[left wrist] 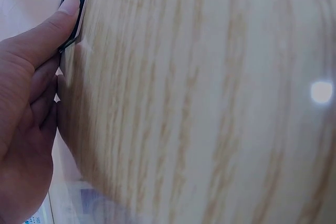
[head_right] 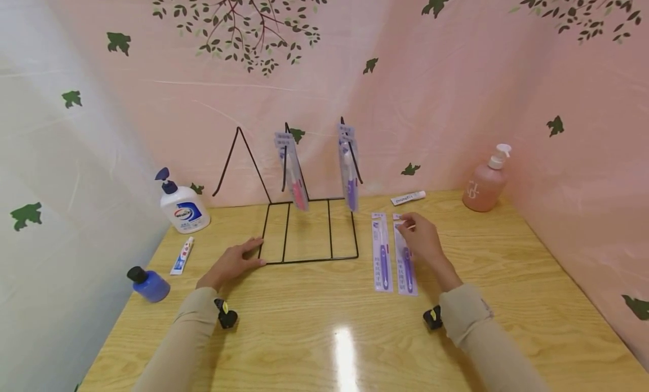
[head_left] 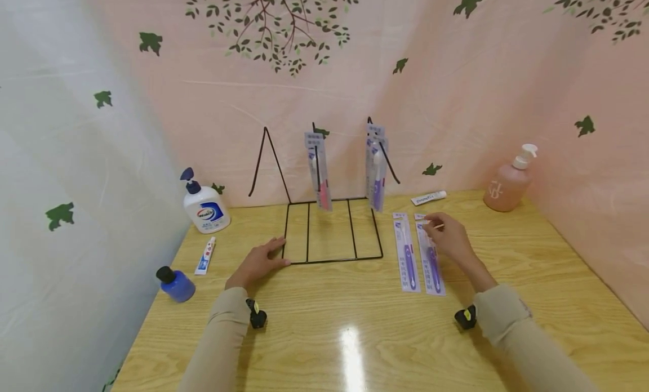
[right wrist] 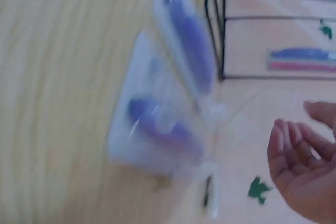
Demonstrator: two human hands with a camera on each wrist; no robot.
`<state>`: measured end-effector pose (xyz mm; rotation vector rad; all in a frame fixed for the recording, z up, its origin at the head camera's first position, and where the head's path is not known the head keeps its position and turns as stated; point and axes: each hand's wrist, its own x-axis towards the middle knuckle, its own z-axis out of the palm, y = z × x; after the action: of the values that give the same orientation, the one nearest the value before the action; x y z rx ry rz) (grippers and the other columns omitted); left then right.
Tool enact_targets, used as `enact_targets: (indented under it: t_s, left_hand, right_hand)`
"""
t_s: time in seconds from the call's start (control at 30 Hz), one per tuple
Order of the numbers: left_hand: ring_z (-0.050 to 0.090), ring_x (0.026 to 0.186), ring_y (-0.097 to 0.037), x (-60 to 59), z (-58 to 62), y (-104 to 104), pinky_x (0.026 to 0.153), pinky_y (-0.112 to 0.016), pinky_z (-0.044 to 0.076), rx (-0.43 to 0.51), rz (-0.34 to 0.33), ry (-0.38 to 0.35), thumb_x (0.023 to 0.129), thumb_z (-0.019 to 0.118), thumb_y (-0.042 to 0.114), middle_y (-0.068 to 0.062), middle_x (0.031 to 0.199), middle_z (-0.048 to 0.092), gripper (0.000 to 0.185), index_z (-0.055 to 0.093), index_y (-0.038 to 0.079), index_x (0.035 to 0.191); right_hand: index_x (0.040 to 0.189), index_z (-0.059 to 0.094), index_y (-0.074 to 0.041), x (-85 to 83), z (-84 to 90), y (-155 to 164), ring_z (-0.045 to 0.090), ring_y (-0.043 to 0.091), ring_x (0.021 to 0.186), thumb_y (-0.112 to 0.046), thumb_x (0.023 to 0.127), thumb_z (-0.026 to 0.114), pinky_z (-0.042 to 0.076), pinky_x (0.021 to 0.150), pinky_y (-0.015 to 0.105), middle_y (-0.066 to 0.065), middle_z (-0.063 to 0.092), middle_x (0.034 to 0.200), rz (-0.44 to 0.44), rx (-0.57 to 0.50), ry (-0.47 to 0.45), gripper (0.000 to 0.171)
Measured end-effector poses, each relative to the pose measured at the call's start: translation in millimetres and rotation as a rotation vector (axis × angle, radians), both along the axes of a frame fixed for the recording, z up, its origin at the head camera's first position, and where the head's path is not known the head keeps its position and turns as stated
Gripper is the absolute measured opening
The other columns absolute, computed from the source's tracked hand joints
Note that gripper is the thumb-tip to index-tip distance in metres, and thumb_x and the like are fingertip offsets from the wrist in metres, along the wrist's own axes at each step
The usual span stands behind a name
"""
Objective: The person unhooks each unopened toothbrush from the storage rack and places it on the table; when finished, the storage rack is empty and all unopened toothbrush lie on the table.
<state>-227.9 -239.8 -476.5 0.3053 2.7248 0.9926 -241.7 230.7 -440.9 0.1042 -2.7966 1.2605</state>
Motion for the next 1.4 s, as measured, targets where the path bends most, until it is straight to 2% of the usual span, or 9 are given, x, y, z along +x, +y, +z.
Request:
enact_targets:
  t_s: [0.07,0.2,0.37,0.57,0.8,1.0,1.2,1.4]
  left_hand:
    - [0.02,0.146,-0.03,0.4,0.1,-0.3,0.117,-0.054,0.018,-0.001,0.002,-0.006,0.088,0.066,0.042,-0.007,0.158,0.026,0.071,0.036,0.021,0.149]
    - [0.02,0.146,-0.029,0.8,0.7,-0.1,0.117,-0.054,0.018,0.001,0.004,-0.012,0.088,0.066,0.042,-0.007,0.158,0.025,0.071,0.036,0.021,0.149]
    - [0.02,0.146,-0.03,0.4,1.4,-0.4,0.117,-0.055,0.017,0.004,0.005,-0.008,0.088,0.067,0.041,-0.008,0.158,0.026,0.072,0.036,0.02,0.149]
    - [0.02,0.146,-0.032,0.6,1.1,-1.0,0.116,-0.056,0.018,-0.007,0.009,-0.016,0.087,0.066,0.044,-0.009,0.158,0.025,0.073,0.036,0.021,0.149]
    - [0.02,0.146,-0.032,1.9,0.9,-1.4,0.117,-0.055,0.017,-0.007,0.011,-0.009,0.087,0.066,0.044,-0.01,0.158,0.025,0.072,0.036,0.021,0.149]
    - [0.021,0.146,-0.033,1.5,-0.4,-1.9,0.116,-0.055,0.02,-0.007,0.002,0.004,0.089,0.066,0.039,-0.012,0.157,0.025,0.071,0.036,0.017,0.149]
    - [0.021,0.146,-0.032,1.3,0.2,-0.5,0.117,-0.054,0.02,0.005,0.009,0.002,0.088,0.067,0.038,-0.011,0.157,0.025,0.07,0.037,0.018,0.148]
    - [0.021,0.146,-0.031,0.1,-1.3,-0.1,0.117,-0.054,0.02,0.001,-0.003,0.006,0.088,0.067,0.041,-0.01,0.157,0.025,0.071,0.037,0.019,0.149]
  right_hand:
    - [0.129,0.054,-0.001,1.2,5.6,-12.1,0.061,0.032,0.098,-0.026,0.098,0.054,0.054,0.077,0.038,0.018,0.061,0.11,0.057,-0.034,0.063,0.04]
    - [0.126,0.057,-0.004,5.8,16.1,-38.7,0.064,0.031,0.096,-0.025,0.096,0.058,0.054,0.083,0.045,0.013,0.064,0.105,0.177,-0.081,0.181,0.036]
    - [0.123,0.059,-0.005,8.2,27.4,-72.6,0.064,0.023,0.092,-0.021,0.095,0.061,0.056,0.081,0.038,0.009,0.065,0.101,0.28,-0.126,0.273,0.033]
    - [0.121,0.061,-0.005,0.2,39.2,-108.0,0.064,0.021,0.088,-0.018,0.094,0.061,0.056,0.078,0.034,0.009,0.066,0.098,0.332,-0.177,0.326,0.03]
    - [0.12,0.062,-0.004,-15.9,47.4,-144.9,0.065,0.024,0.09,-0.013,0.093,0.062,0.055,0.076,0.034,0.013,0.066,0.099,0.334,-0.301,0.384,0.028]
    - [0.12,0.06,-0.002,-30.2,53.1,-168.8,0.063,0.026,0.093,-0.011,0.094,0.061,0.055,0.08,0.037,0.016,0.066,0.102,0.304,-0.341,0.431,0.028]
    - [0.118,0.06,-0.003,-42.3,57.0,-188.8,0.064,0.023,0.094,-0.012,0.094,0.061,0.056,0.081,0.036,0.012,0.065,0.102,0.224,-0.375,0.429,0.026]
    - [0.118,0.059,-0.001,-51.3,62.7,-202.9,0.06,0.024,0.098,-0.012,0.095,0.059,0.052,0.086,0.037,0.012,0.062,0.107,0.197,-0.462,0.39,0.025]
